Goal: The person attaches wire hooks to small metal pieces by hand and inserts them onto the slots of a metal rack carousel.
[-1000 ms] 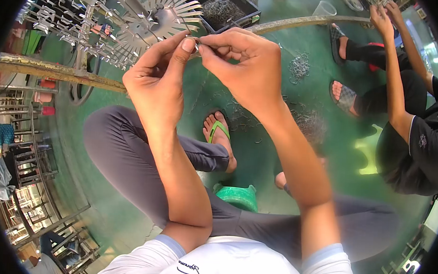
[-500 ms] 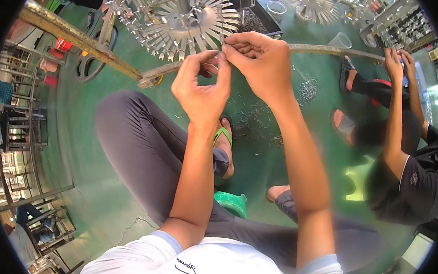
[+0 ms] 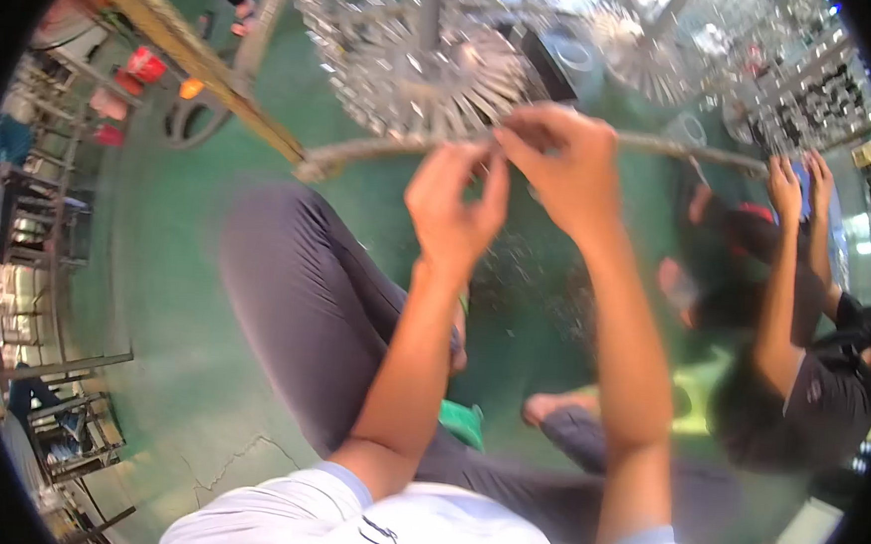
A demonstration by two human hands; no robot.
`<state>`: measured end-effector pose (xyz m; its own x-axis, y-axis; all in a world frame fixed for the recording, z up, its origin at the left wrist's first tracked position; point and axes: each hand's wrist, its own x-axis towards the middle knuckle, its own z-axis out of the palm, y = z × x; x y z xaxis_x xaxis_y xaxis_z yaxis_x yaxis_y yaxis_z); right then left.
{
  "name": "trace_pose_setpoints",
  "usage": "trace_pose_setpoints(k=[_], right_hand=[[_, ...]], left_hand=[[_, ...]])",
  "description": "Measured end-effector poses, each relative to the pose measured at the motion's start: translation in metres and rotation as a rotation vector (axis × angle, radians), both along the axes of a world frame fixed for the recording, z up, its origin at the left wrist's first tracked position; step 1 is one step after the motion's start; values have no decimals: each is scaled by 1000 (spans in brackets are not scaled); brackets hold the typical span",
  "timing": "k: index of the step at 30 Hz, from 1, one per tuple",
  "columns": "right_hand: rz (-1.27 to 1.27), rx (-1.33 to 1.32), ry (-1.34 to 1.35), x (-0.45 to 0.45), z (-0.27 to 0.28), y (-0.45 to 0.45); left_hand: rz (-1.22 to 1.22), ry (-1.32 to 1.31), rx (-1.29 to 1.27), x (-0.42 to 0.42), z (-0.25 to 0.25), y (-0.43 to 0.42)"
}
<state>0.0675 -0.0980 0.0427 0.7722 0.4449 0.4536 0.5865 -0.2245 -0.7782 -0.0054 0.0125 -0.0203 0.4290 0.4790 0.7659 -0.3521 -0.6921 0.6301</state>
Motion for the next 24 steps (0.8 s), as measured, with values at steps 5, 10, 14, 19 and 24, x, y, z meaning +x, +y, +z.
trace_pose_setpoints(k=[5,10,14,19,24], right_hand=[[46,-92,-89,0,20,-2],[101,-185,30,-14,58,1],[92,-260,-2,-8,62,0],[79,-308,-5,-10,70,2],[104,-329,-11,-6,72,0]], left_hand=[[24,-15,-58,4,-1,-1],[16,-8,-133,-1,6,-6],[41,9,-149,0,2,-10],[50,2,-185,0,6,-15],[40,-1,-202,-1,6,-16]])
